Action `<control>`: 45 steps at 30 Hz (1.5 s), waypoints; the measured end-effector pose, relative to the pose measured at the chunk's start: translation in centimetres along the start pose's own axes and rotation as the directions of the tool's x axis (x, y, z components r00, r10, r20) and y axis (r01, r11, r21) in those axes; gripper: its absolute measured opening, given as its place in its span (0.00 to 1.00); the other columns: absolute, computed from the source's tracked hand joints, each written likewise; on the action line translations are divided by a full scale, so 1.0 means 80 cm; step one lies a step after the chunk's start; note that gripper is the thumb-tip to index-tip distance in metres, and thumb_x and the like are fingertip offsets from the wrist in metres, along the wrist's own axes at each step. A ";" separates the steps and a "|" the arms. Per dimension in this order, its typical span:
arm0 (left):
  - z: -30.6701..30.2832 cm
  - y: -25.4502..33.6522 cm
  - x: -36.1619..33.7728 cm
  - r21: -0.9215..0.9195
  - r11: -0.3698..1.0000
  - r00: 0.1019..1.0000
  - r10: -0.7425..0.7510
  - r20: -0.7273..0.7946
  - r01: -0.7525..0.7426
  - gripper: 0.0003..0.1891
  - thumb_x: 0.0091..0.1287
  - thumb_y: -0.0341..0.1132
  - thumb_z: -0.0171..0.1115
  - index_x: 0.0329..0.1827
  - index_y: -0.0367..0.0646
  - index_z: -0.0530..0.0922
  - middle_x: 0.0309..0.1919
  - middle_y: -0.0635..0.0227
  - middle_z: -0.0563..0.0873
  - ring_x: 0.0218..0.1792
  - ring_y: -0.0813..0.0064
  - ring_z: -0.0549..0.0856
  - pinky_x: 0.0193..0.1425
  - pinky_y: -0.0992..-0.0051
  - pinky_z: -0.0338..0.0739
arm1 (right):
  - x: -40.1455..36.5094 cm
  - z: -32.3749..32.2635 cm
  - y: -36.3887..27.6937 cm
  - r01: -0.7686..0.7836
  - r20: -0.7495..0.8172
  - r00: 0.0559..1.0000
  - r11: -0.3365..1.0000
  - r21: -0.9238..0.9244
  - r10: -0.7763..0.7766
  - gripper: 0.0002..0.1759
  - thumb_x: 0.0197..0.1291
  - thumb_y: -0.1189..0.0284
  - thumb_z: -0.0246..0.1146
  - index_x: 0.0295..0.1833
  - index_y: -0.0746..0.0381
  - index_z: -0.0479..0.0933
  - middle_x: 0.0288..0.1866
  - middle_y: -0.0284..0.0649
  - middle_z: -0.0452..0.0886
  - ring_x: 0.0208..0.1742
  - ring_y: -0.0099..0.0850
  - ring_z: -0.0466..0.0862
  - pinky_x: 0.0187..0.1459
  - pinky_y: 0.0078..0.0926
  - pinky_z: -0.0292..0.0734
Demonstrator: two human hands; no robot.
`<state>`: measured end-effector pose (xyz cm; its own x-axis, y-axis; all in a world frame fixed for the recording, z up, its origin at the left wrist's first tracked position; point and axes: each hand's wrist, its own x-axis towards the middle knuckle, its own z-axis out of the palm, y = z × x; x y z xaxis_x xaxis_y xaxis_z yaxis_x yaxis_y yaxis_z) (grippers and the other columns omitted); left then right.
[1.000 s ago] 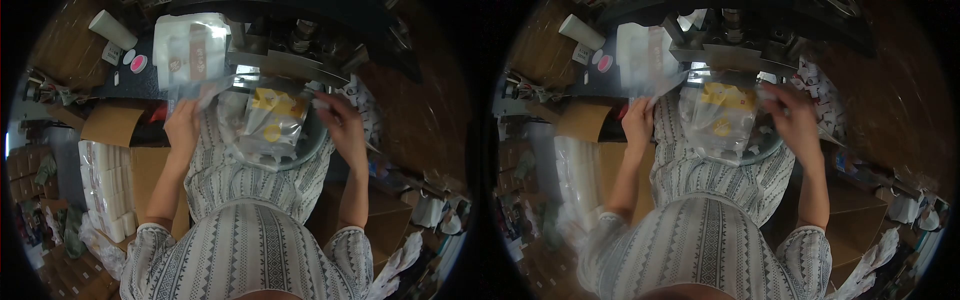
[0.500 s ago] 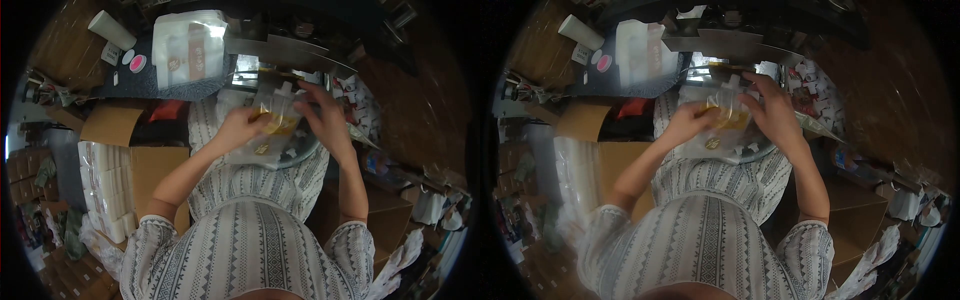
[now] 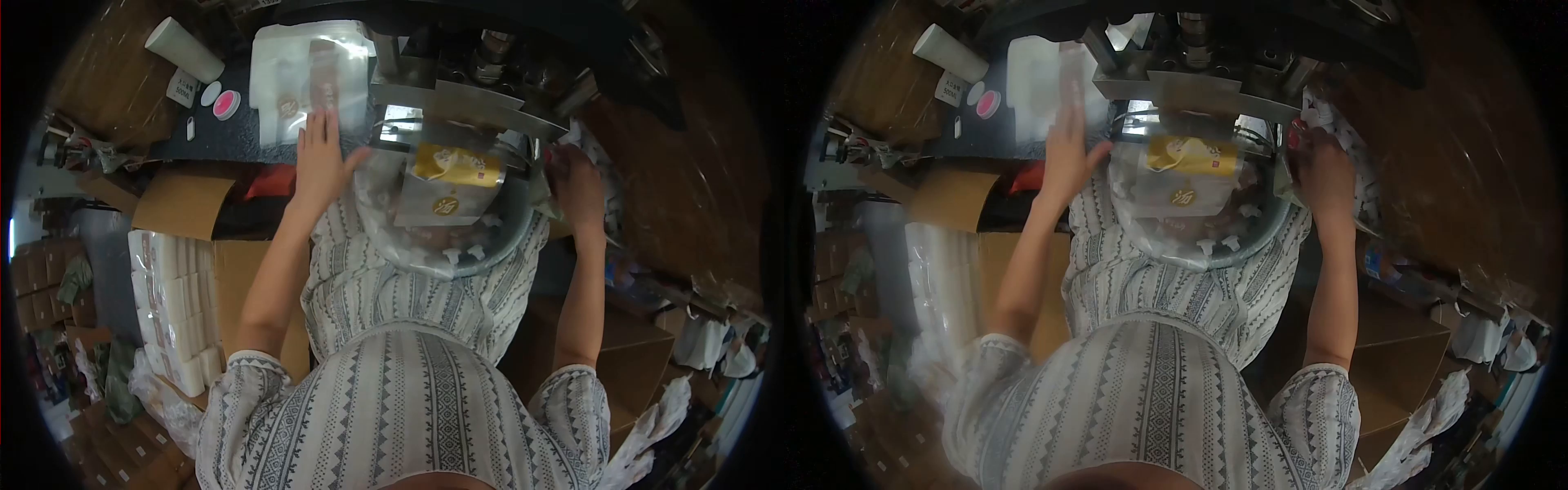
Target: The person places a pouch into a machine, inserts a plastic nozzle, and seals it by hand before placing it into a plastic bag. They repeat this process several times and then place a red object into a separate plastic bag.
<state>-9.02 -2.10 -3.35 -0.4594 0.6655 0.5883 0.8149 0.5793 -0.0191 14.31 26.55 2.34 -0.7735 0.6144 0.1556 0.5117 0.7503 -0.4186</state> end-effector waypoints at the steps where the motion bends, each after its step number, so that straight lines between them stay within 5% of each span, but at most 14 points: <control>1: -0.010 0.001 -0.001 0.004 1.000 1.000 -0.002 -0.006 0.002 0.25 0.64 0.38 0.61 0.62 0.38 0.69 0.55 0.52 0.74 0.41 0.58 0.81 0.42 0.63 0.77 | -0.002 -0.009 -0.006 0.006 -0.004 1.000 1.000 0.001 -0.006 0.18 0.53 0.77 0.62 0.52 0.62 0.77 0.45 0.49 0.81 0.44 0.47 0.82 0.42 0.39 0.76; 4: -0.052 0.010 -0.022 -0.107 0.994 0.995 0.007 0.103 0.004 0.18 0.61 0.35 0.62 0.53 0.39 0.75 0.45 0.55 0.78 0.37 0.54 0.81 0.39 0.64 0.76 | -0.023 -0.039 -0.034 -0.122 -0.025 0.992 0.981 0.149 0.127 0.16 0.52 0.76 0.65 0.49 0.64 0.78 0.42 0.48 0.81 0.39 0.45 0.83 0.40 0.35 0.77; 6: -0.071 0.007 -0.030 -0.188 0.918 0.922 -0.303 0.240 0.350 0.09 0.58 0.30 0.63 0.41 0.40 0.79 0.37 0.59 0.80 0.34 0.55 0.81 0.35 0.65 0.75 | -0.029 -0.046 -0.061 -0.059 0.097 0.995 0.897 0.437 0.018 0.14 0.52 0.77 0.66 0.46 0.64 0.79 0.40 0.45 0.81 0.36 0.42 0.82 0.40 0.31 0.77; 9: -0.101 0.044 -0.021 -0.248 0.907 0.940 -0.314 0.135 0.339 0.04 0.57 0.27 0.62 0.34 0.40 0.79 0.30 0.62 0.79 0.30 0.57 0.80 0.32 0.66 0.74 | -0.030 -0.024 -0.120 0.199 0.069 0.954 0.789 0.581 -0.291 0.13 0.53 0.80 0.65 0.46 0.64 0.78 0.41 0.41 0.82 0.40 0.30 0.83 0.40 0.24 0.77; 12: -0.123 0.062 -0.012 -0.401 0.859 0.948 -0.281 0.149 0.318 0.04 0.57 0.27 0.62 0.35 0.40 0.80 0.29 0.62 0.79 0.29 0.57 0.80 0.31 0.67 0.74 | -0.022 0.003 -0.144 0.564 -0.142 0.819 0.734 0.378 -0.556 0.15 0.52 0.80 0.63 0.48 0.61 0.77 0.42 0.43 0.80 0.41 0.41 0.82 0.45 0.32 0.78; 16: -0.124 0.085 -0.008 -0.549 0.814 0.971 -0.070 0.227 0.187 0.02 0.59 0.27 0.62 0.33 0.39 0.80 0.28 0.60 0.80 0.28 0.57 0.80 0.31 0.67 0.74 | -0.027 -0.004 -0.148 0.508 0.024 0.806 0.711 0.486 -0.592 0.15 0.54 0.78 0.65 0.49 0.63 0.78 0.45 0.38 0.81 0.43 0.32 0.82 0.41 0.25 0.78; 22: -0.059 0.113 0.023 -0.618 0.373 0.658 0.027 0.753 0.692 0.09 0.64 0.33 0.62 0.40 0.34 0.81 0.33 0.64 0.84 0.29 0.77 0.83 0.33 0.76 0.76 | -0.017 -0.008 -0.106 0.129 0.115 0.958 0.755 0.643 -0.262 0.18 0.53 0.76 0.65 0.51 0.63 0.76 0.42 0.44 0.82 0.42 0.39 0.83 0.44 0.30 0.77; 24: -0.028 0.118 0.039 -0.501 -0.127 0.505 -0.004 0.863 0.856 0.15 0.66 0.36 0.61 0.43 0.29 0.80 0.35 0.64 0.84 0.32 0.81 0.82 0.35 0.80 0.78 | -0.027 -0.020 -0.087 0.076 0.103 0.981 0.818 0.570 -0.162 0.19 0.53 0.74 0.66 0.52 0.63 0.75 0.42 0.45 0.82 0.42 0.39 0.83 0.44 0.29 0.77; 27: -0.021 0.124 0.061 -0.430 -0.392 0.449 -0.046 0.892 0.813 0.14 0.66 0.36 0.62 0.35 0.29 0.80 0.29 0.66 0.84 0.28 0.79 0.83 0.27 0.79 0.73 | -0.052 -0.051 -0.064 0.149 0.065 0.982 0.943 0.297 -0.175 0.20 0.56 0.74 0.65 0.55 0.64 0.75 0.42 0.44 0.83 0.45 0.35 0.84 0.45 0.30 0.77; 31: -0.026 0.116 0.045 -0.461 -0.308 0.453 -0.101 0.886 0.832 0.15 0.66 0.38 0.62 0.40 0.30 0.80 0.32 0.60 0.85 0.27 0.72 0.84 0.28 0.75 0.75 | -0.057 -0.065 -0.019 -0.104 -0.128 0.988 0.989 -0.108 0.090 0.13 0.57 0.72 0.61 0.48 0.63 0.77 0.42 0.50 0.82 0.41 0.47 0.83 0.43 0.39 0.78; 35: -0.023 0.016 0.050 -0.426 0.852 0.946 -0.322 0.030 0.303 0.23 0.65 0.45 0.61 0.52 0.33 0.75 0.53 0.44 0.77 0.50 0.51 0.79 0.50 0.58 0.73 | -0.024 -0.027 0.044 -0.138 0.157 0.966 0.926 -0.352 0.204 0.10 0.59 0.70 0.54 0.43 0.63 0.77 0.40 0.53 0.82 0.43 0.52 0.81 0.43 0.47 0.76; 37: 0.000 0.001 0.022 -0.238 0.904 0.934 -0.333 0.131 0.356 0.27 0.62 0.46 0.62 0.58 0.35 0.71 0.58 0.45 0.72 0.58 0.50 0.72 0.58 0.55 0.66 | -0.020 -0.019 0.043 -0.086 0.206 0.967 0.955 -0.283 0.148 0.11 0.59 0.70 0.53 0.42 0.63 0.77 0.40 0.53 0.81 0.44 0.52 0.81 0.43 0.48 0.76; 39: -0.004 0.024 -0.012 0.049 0.999 0.997 -0.013 0.081 0.009 0.28 0.62 0.45 0.62 0.60 0.37 0.69 0.55 0.47 0.73 0.56 0.48 0.73 0.59 0.55 0.65 | -0.011 -0.020 0.022 -0.089 0.162 0.979 0.978 -0.188 0.120 0.10 0.56 0.73 0.55 0.43 0.62 0.77 0.40 0.54 0.81 0.44 0.52 0.81 0.45 0.47 0.76; 45: -0.046 0.003 -0.026 -0.100 0.969 0.950 -0.197 0.242 0.226 0.17 0.60 0.35 0.63 0.51 0.43 0.76 0.42 0.60 0.79 0.44 0.55 0.77 0.47 0.59 0.70 | -0.023 -0.028 0.012 -0.068 0.075 0.995 0.996 0.060 0.064 0.14 0.53 0.80 0.57 0.46 0.63 0.77 0.40 0.52 0.81 0.45 0.52 0.80 0.47 0.42 0.75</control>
<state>-6.54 -5.08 -1.59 -0.6824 0.6323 0.3669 0.7210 0.6649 0.1951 17.06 26.66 3.63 -0.7652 0.6409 0.0612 0.5399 0.6906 -0.4812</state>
